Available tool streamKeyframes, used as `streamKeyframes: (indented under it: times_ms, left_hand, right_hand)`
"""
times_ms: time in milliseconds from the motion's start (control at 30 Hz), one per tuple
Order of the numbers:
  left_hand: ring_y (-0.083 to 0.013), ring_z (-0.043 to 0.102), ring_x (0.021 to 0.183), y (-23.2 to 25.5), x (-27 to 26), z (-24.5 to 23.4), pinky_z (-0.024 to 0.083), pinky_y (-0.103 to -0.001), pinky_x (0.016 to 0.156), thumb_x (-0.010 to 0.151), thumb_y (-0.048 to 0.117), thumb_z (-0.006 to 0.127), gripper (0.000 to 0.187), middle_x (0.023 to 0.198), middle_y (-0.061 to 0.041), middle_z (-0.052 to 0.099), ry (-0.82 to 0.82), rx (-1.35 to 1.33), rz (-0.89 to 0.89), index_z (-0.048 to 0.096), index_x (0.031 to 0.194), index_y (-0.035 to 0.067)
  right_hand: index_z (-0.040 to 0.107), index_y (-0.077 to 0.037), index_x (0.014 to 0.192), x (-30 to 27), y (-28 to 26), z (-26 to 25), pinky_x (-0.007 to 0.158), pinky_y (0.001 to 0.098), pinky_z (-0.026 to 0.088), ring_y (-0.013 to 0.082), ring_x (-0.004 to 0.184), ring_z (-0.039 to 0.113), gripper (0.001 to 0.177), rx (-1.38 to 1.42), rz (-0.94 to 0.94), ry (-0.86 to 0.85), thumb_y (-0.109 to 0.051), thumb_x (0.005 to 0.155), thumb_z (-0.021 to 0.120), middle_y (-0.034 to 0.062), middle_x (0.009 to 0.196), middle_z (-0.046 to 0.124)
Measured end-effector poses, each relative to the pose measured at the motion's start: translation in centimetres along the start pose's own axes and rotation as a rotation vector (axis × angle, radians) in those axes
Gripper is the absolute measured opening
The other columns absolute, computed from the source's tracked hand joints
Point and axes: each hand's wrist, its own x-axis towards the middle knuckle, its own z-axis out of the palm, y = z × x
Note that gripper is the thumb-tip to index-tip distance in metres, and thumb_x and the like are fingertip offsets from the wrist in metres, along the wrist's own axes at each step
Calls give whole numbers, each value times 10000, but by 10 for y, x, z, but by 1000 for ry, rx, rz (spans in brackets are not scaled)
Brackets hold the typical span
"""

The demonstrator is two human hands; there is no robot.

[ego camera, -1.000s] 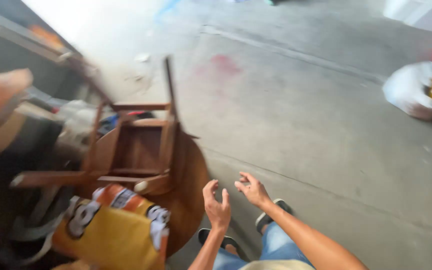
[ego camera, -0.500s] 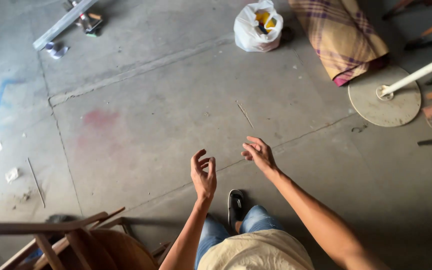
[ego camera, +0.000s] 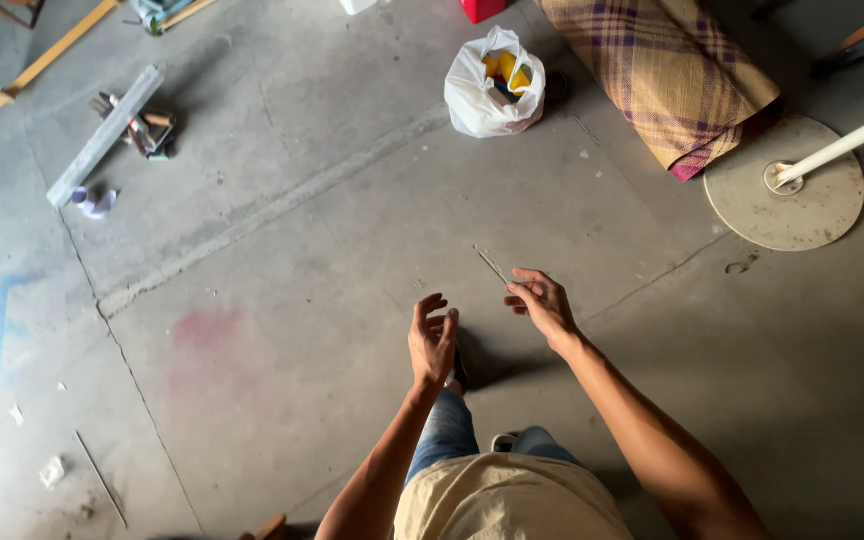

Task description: Folding plastic banners and wiping down a small red container.

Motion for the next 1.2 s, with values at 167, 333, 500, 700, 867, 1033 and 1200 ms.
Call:
streamKeyframes:
  times_ms: [167, 333, 500, 700, 867, 1033, 1200]
  left_hand:
    - [-242, 752, 946, 39, 106, 5, 608, -358, 762, 917, 264, 692, 472, 1233, -139, 715, -113, 86, 91, 580, 1325, 55]
    - [-260, 743, 941, 79, 195, 16, 608, -358, 753, 906, 253, 685, 482, 1251, -141, 705, -199, 135, 79, 568, 1328, 50]
    - [-263, 745, 965, 94, 279, 45, 611, -358, 758, 902, 266, 679, 505, 1264, -138, 693, -238, 117, 62, 562, 1348, 59]
    - [-276, 749, 974, 108, 396, 103, 612, -371, 773, 908, 283, 695, 513, 1258, -144, 699, -281, 134, 58, 564, 1351, 62]
    - [-280, 759, 965, 142, 501, 141, 614, -375, 759, 908, 273, 709, 499, 1232, -131, 719, -225, 226, 72, 571, 1348, 84]
    - [-282, 765, 956, 183, 572, 158, 618, -384, 754, 902, 307, 705, 537, 1224, -143, 719, -185, 168, 12, 553, 1367, 84]
    - [-286, 745, 1019, 184, 640, 151, 614, -387, 810, 930, 334, 688, 555, 1270, -151, 692, -162, 139, -39, 538, 1402, 83]
  right_hand:
    - [614, -28, 1351, 78, -54, 15, 771, 327, 560, 181, 896, 736, 426, -13, -34, 71, -172, 954, 677, 102, 1036, 728]
    - [598, -31, 1336, 136, -77, 4, 816, 333, 595, 207, 912, 743, 401, 106, -14, 121, -163, 961, 648, 117, 1076, 738]
    - [592, -30, 1334, 205, -94, -15, 822, 362, 598, 240, 941, 737, 391, 166, 55, 173, -156, 967, 642, 137, 1091, 724]
    - [620, -22, 1300, 325, -124, -51, 858, 387, 610, 247, 959, 737, 355, 220, 106, 240, -185, 984, 627, 125, 1095, 715]
    - [630, -31, 1280, 443, -186, -65, 818, 362, 613, 231, 929, 741, 347, 171, 132, 203, -201, 977, 639, 112, 1075, 715]
    - [619, -18, 1285, 540, -247, -69, 746, 311, 575, 189, 851, 713, 379, 92, 98, 94, -184, 952, 689, 100, 1024, 711]
    - [627, 8, 1269, 624, -291, -53, 727, 294, 580, 169, 833, 726, 384, -4, 137, 95, -180, 943, 705, 74, 994, 716]
